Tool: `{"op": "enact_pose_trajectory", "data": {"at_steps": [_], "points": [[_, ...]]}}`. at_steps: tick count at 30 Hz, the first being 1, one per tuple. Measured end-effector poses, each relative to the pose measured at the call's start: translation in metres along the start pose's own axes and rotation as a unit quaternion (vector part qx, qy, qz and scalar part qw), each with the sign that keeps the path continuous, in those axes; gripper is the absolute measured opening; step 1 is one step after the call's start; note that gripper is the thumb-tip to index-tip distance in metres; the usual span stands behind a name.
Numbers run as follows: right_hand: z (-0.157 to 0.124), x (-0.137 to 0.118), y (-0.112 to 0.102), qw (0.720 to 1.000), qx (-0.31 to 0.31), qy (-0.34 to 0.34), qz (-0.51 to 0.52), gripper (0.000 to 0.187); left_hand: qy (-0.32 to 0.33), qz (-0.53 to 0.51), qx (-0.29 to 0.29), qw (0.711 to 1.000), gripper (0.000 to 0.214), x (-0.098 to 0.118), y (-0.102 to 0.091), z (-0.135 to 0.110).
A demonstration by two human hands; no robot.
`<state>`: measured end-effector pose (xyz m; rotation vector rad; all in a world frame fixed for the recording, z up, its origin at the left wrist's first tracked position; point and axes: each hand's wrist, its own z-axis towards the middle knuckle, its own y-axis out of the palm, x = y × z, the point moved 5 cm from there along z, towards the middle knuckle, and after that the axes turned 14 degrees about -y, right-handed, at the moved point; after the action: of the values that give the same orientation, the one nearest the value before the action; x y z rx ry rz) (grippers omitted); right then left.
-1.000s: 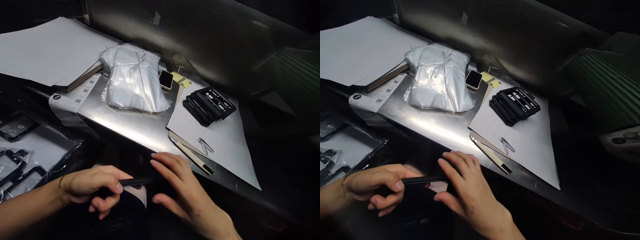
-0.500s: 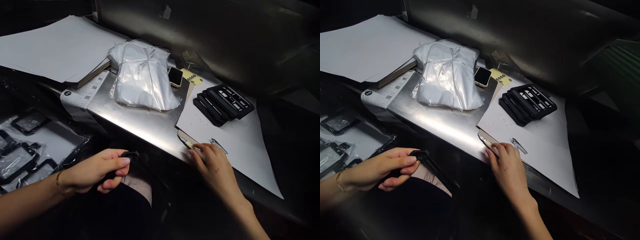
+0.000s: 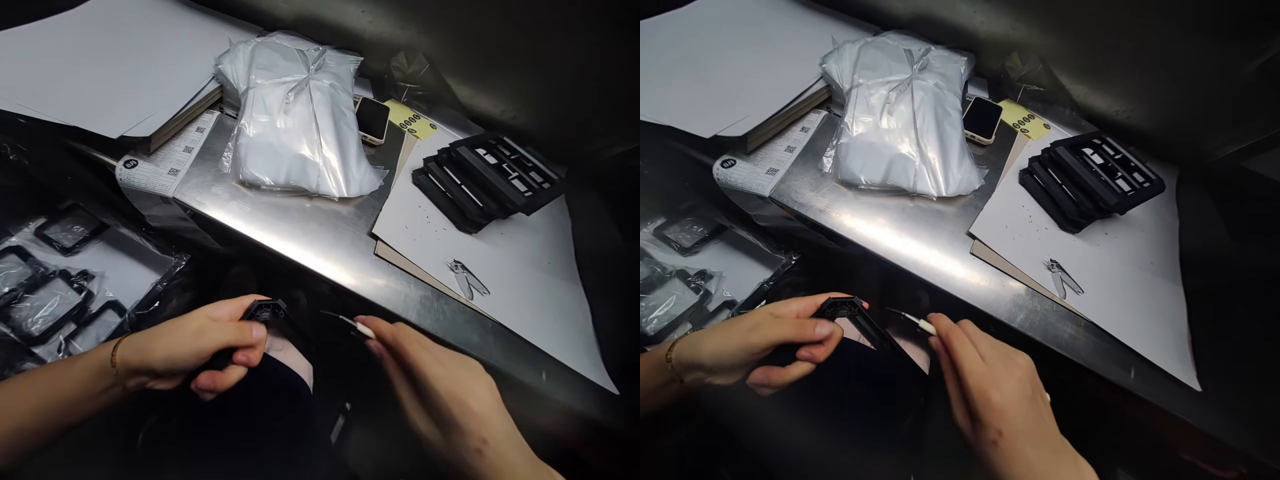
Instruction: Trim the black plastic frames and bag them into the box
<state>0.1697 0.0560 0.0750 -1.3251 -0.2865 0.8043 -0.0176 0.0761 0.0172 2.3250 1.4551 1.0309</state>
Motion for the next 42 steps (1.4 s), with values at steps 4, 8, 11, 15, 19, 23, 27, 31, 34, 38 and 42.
{"op": "enact_pose_trajectory", "data": {"at_steps": [4,8,11,15,19,23,27,31,34,38,42], "points": [[0.002,-0.028,0.003,0.989,0.007,-0.125,-0.079,0.026,-0.021,-0.009,-0.014,1.0,0.048,-0.004,0.001,0.0],[0.003,-0.033,0.005,0.985,0.014,-0.137,-0.1,0.032,-0.037,0.02,-0.024,0.999,0.043,-0.003,0.005,-0.002],[0.009,-0.034,0.006,0.985,0.022,-0.134,-0.103,0.034,-0.037,0.027,-0.034,0.998,0.042,0.0,0.007,-0.002],[0.02,-0.035,0.006,0.982,0.012,-0.147,-0.113,0.035,-0.042,0.048,-0.035,0.997,0.041,0.004,0.009,-0.003],[0.027,-0.033,0.003,0.976,-0.002,-0.175,-0.129,0.032,-0.053,0.057,-0.031,0.996,0.039,0.006,0.01,-0.004],[0.03,-0.03,0.002,0.973,-0.007,-0.195,-0.125,0.03,-0.049,0.057,-0.041,0.996,0.038,0.007,0.012,-0.003],[0.031,-0.027,0.002,0.971,-0.014,-0.201,-0.131,0.03,-0.051,0.065,-0.041,0.996,0.039,0.007,0.013,-0.002],[0.029,-0.023,0.001,0.971,-0.03,-0.202,-0.121,0.031,-0.053,0.074,-0.04,0.995,0.04,0.008,0.014,-0.001],[0.027,-0.023,0.0,0.97,-0.035,-0.206,-0.121,0.031,-0.052,0.073,-0.039,0.995,0.039,0.009,0.014,-0.001],[0.025,-0.024,-0.002,0.969,-0.039,-0.207,-0.132,0.03,-0.055,0.071,-0.038,0.995,0.038,0.008,0.015,-0.001],[0.026,-0.027,-0.004,0.966,-0.04,-0.213,-0.139,0.031,-0.059,0.078,-0.031,0.995,0.038,0.009,0.015,0.0]]}}
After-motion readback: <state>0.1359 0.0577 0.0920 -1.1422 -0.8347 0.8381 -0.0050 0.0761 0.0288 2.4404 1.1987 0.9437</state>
